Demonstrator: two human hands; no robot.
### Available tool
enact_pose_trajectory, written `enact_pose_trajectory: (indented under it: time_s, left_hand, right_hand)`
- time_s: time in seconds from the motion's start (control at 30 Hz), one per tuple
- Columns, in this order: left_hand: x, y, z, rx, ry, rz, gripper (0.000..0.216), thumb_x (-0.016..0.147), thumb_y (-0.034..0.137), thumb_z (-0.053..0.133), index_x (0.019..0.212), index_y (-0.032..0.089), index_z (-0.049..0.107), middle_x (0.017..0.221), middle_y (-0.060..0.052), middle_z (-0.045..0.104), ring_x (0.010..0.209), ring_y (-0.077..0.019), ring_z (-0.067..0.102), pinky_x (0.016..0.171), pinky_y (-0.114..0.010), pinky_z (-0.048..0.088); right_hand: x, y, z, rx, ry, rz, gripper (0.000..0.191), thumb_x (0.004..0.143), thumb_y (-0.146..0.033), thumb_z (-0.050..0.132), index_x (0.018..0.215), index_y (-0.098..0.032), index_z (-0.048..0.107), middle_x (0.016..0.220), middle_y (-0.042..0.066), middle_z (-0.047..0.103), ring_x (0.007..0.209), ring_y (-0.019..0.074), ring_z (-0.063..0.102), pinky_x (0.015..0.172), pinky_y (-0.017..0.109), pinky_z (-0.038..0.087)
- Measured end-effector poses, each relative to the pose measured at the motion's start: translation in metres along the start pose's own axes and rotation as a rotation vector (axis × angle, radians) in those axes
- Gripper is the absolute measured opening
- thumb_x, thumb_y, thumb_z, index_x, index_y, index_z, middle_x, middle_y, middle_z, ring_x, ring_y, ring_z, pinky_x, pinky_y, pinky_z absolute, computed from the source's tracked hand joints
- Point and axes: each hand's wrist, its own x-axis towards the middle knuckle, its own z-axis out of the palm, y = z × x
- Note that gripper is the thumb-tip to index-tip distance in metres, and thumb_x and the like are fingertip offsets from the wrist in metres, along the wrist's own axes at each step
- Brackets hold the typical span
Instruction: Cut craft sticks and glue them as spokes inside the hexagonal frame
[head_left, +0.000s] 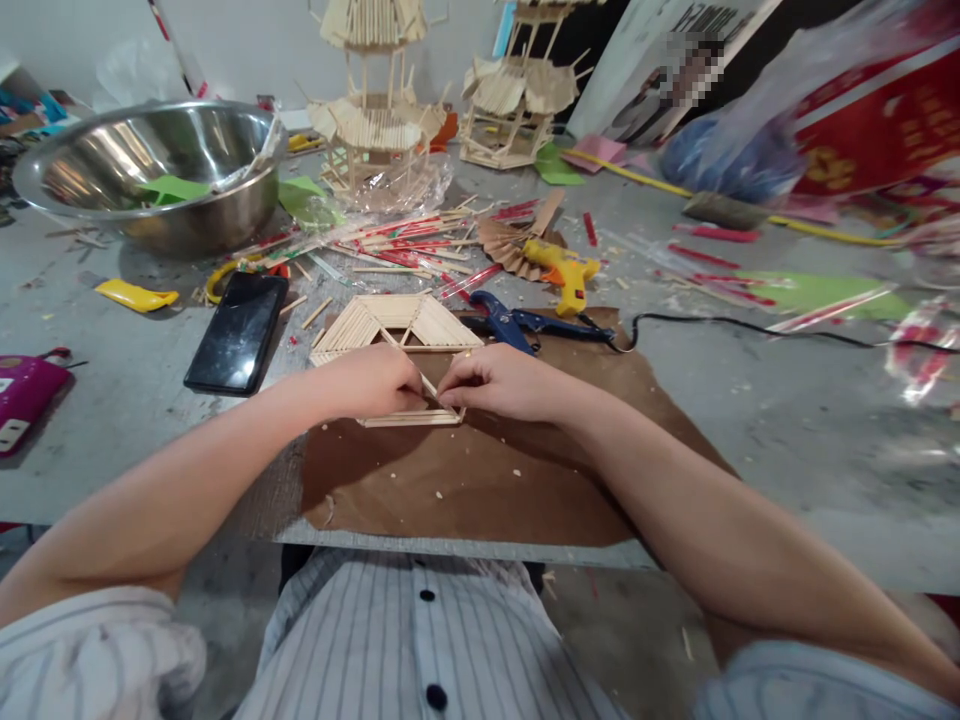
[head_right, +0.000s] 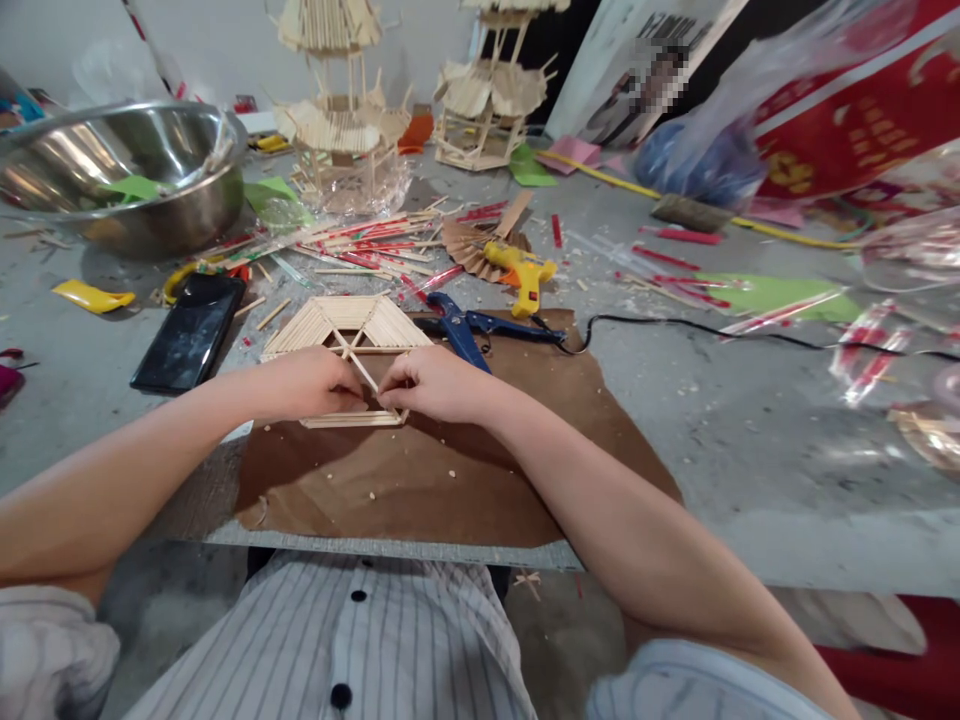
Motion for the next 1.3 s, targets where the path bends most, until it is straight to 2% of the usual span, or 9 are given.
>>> enact_pose_trajectory:
  time_s: [0.2, 0.5, 0.83, 1.3]
  left_hand:
    - [0.0003, 0.0047, -0.0001, -0.067, -0.043, 0.013, 0.022, 0.072, 0.03, 0.048, 0.07, 0.022, 0.068, 0.06, 0.002, 0.064, 0.047, -0.0065, 0.046, 0.049, -0.02, 0.029]
    - [0.0036, -0.0006, 0.0065, -0.07, -0.062, -0.025, 0.022, 0.069, 0.027, 0.047, 0.073, 0.021, 0.068, 0.062, 0.001, 0.065, 0.049, -0.0078, 0.046, 0.049, -0.021, 0.028]
    - [0.0039, 0.0036, 0.0027, -0.089, -0.061, -0.051, 0.02, 0.068, 0.022, 0.048, 0.073, 0.021, 0.068, 0.06, 0.002, 0.064, 0.048, -0.007, 0.044, 0.05, -0.021, 0.028]
    - [0.0052, 0.0033, 0.0017, -0.11, -0.111, -0.082, 0.022, 0.068, 0.025, 0.049, 0.076, 0.018, 0.068, 0.066, 0.0, 0.065, 0.05, -0.007, 0.043, 0.052, -0.021, 0.027]
  right_hand:
    - [0.0027, 0.0052, 0.0022, 0.011, -0.045, -0.026, 0.014, 0.07, -0.019, 0.055, 0.076, -0.016, 0.068, 0.071, 0.0, 0.066, 0.067, 0.0106, 0.057, 0.064, 0.021, 0.039]
    - [0.0055, 0.0041, 0.0052, -0.06, -0.063, -0.029, 0.014, 0.069, -0.015, 0.054, 0.073, -0.017, 0.067, 0.07, 0.0, 0.066, 0.064, 0.01, 0.055, 0.059, 0.02, 0.037]
    - [0.0065, 0.0031, 0.0041, -0.088, -0.096, -0.012, 0.015, 0.07, -0.017, 0.053, 0.075, -0.016, 0.067, 0.071, 0.0, 0.065, 0.064, 0.0102, 0.054, 0.058, 0.021, 0.034]
    - [0.0064, 0.002, 0.0046, -0.116, -0.112, -0.002, 0.015, 0.07, -0.019, 0.053, 0.075, -0.016, 0.067, 0.073, 0.002, 0.065, 0.066, 0.0108, 0.053, 0.059, 0.021, 0.033]
